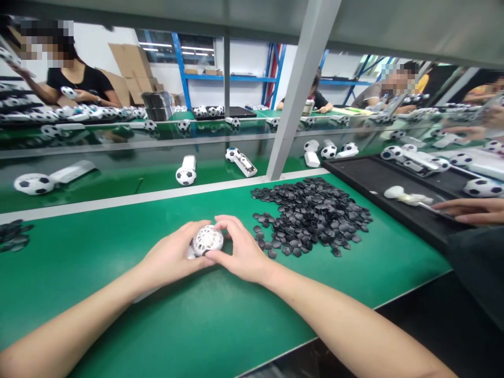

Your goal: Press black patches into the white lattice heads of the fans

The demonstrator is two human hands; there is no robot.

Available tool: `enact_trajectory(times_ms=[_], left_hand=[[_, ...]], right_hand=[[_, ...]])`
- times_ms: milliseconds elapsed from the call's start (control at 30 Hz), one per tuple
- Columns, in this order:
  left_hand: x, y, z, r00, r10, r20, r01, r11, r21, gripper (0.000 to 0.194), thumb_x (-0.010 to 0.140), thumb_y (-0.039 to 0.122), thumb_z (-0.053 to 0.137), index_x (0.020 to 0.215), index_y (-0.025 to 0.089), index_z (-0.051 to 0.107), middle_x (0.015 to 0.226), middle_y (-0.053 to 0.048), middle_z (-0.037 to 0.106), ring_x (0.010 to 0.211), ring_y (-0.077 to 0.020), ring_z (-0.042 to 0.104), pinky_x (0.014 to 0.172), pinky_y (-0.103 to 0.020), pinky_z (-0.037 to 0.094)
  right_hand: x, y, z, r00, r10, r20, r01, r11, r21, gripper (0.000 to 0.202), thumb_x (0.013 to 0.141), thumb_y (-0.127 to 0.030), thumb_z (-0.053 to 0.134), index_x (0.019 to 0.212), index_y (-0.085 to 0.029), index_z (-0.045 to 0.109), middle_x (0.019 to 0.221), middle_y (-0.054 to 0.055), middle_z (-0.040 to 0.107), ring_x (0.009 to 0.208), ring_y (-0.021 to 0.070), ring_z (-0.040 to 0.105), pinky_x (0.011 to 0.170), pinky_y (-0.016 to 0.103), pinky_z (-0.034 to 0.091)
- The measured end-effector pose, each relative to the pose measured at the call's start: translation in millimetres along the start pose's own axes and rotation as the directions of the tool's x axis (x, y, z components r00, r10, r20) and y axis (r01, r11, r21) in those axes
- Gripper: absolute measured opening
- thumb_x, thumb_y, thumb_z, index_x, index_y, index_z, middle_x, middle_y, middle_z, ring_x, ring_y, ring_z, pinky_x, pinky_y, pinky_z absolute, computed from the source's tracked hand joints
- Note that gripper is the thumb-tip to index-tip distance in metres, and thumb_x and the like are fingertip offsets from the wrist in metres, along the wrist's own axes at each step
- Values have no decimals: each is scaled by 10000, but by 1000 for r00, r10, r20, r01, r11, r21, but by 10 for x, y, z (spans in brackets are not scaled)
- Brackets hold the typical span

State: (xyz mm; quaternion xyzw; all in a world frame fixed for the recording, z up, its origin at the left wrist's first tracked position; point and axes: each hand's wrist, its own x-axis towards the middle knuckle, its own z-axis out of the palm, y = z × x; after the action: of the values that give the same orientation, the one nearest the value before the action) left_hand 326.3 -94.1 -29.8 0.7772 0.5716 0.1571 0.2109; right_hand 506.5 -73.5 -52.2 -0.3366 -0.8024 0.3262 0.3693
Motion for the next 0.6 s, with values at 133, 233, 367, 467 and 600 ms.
enact_trajectory(times_ms=[133, 233, 367, 467, 600], left_hand=[[6, -8, -2, 1000, 14, -10, -15, 1000, -14, 576, 696, 483, 583, 1214, 299, 412, 1173, -23, 519, 956, -244, 556, 818, -362, 450], [3, 1, -2, 999, 29, -18, -29, 1000, 6, 529, 716, 506, 555, 1186, 298, 430, 1152, -24, 529, 950, -245, 556, 805, -364, 452], [6, 10, 1, 1000, 26, -10, -25, 999, 43, 490, 746, 525, 511, 1177, 308, 427, 1148, -24, 535, 940, -255, 562, 772, -378, 459], [18, -11, 20, 1000, 12, 9, -12, 998, 56, 545, 727, 486, 549, 1216, 313, 381, 1213, -12, 506, 992, -260, 546, 801, -390, 454], [32, -58, 28, 1000, 9, 26, -12, 995, 103, 625, 689, 342, 584, 1260, 246, 350, 1287, -36, 464, 1073, -270, 504, 885, -407, 412]], right_hand=[[2, 13, -7, 994, 37, 101, -43, 997, 60, 505, 768, -197, 609, 1214, -207, 373, 1185, 70, 484, 1061, 186, 478, 907, 350, 416], [-9, -9, -5, 992, 28, 121, -32, 999, 31, 463, 780, -211, 600, 1199, -200, 402, 1158, 61, 510, 1033, 190, 496, 904, 352, 413], [17, -9, -27, 991, 34, 126, -35, 999, 6, 433, 779, -229, 615, 1169, -198, 430, 1111, 52, 534, 989, 179, 516, 862, 324, 433], [84, 70, -156, 994, 62, 87, -53, 993, -101, 281, 818, -286, 582, 1074, -195, 511, 1041, 42, 555, 943, 159, 529, 828, 293, 441], [151, 245, -460, 963, 217, -159, -269, 786, -557, 178, 827, -300, 575, 949, -171, 591, 980, 75, 551, 964, 209, 506, 817, 327, 426]])
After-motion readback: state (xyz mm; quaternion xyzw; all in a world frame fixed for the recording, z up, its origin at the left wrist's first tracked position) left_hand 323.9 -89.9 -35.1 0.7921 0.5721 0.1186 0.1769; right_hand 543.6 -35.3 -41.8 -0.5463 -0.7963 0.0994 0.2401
